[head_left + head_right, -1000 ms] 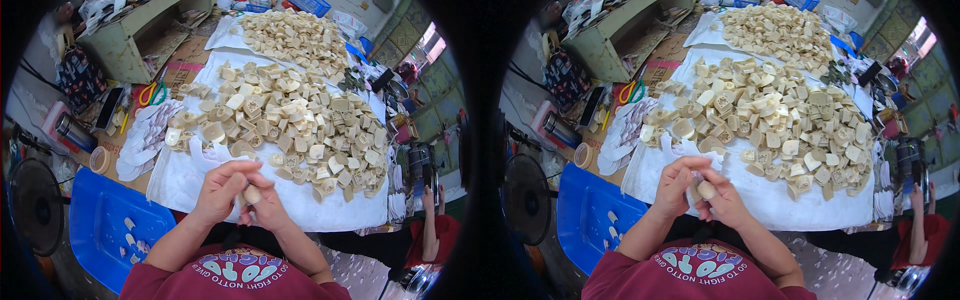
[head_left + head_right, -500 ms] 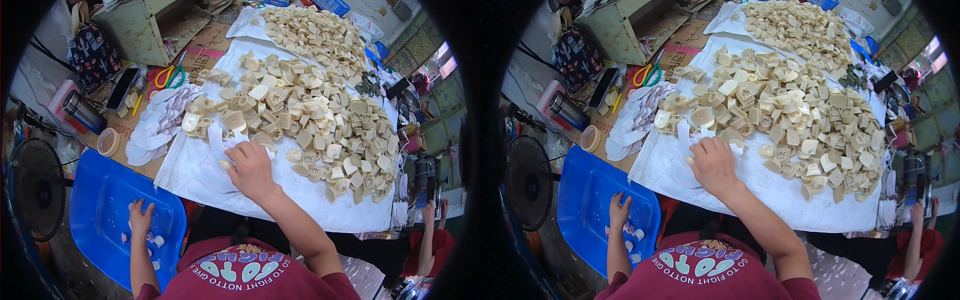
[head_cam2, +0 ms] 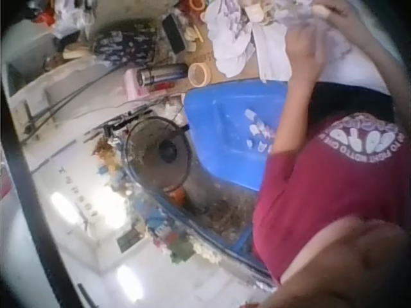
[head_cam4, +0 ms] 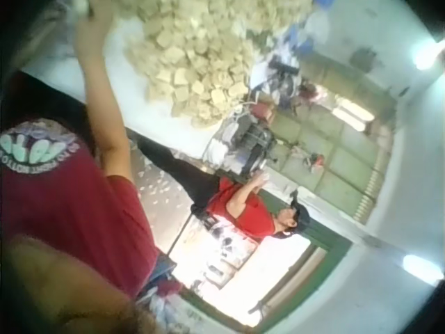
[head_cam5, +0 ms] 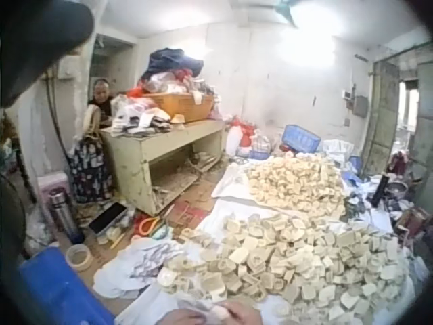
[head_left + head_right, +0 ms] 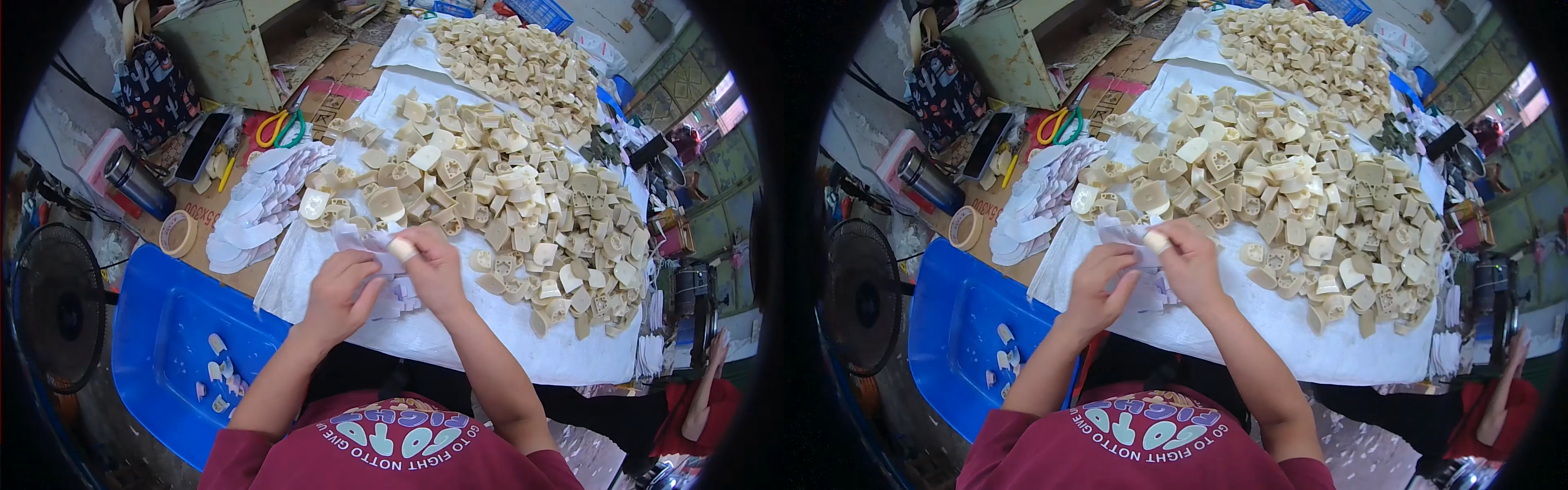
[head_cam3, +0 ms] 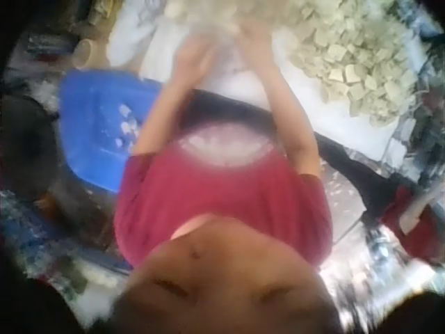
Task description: The person repeatedly picks up small, beige, rectangular plastic components from a large pile on a table. They wrap each component individually in a small piece of white paper or thin cloth, folding the material around the object, and then place the wrapped item into a blue plastic bin to the left.
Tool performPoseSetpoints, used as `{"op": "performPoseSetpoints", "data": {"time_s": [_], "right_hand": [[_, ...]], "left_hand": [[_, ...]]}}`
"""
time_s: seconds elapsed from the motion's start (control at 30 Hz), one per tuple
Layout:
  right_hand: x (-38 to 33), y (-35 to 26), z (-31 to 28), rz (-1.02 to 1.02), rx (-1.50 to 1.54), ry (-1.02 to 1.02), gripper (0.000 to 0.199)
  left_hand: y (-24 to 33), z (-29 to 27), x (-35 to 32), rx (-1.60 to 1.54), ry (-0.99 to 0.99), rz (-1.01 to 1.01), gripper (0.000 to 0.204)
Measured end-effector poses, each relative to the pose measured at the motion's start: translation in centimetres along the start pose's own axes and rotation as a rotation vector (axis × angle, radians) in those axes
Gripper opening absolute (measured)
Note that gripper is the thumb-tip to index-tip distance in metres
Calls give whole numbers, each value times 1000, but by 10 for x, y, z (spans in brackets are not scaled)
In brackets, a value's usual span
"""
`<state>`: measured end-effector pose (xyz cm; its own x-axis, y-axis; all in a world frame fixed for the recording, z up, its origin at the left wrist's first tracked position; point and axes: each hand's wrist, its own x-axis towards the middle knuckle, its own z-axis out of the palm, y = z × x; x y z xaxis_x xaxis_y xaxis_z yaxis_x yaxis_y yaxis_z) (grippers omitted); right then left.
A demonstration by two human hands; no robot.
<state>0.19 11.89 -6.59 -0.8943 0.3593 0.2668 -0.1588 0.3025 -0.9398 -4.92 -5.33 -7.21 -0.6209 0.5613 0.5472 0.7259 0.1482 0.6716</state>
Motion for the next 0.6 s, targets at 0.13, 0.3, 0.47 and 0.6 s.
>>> {"op": "performPoseSetpoints", "data": {"time_s": [0.13, 0.3, 0.47, 0.6], "right_hand": [[-3, -13, -41, -96, 18, 322, 15], [-35, -19, -47, -381, -381, 165, 27], [-48, -33, -63, -555, -545, 31, 34], [-65, -10, -109, -77, -823, 260, 35]], "left_hand": [[-7, 5, -5, -190, 137, -182, 32], [8, 4, -3, -445, 115, -302, 30], [38, 15, 22, -1180, -126, -777, 31], [32, 22, 36, -1231, 50, -900, 33]]}}
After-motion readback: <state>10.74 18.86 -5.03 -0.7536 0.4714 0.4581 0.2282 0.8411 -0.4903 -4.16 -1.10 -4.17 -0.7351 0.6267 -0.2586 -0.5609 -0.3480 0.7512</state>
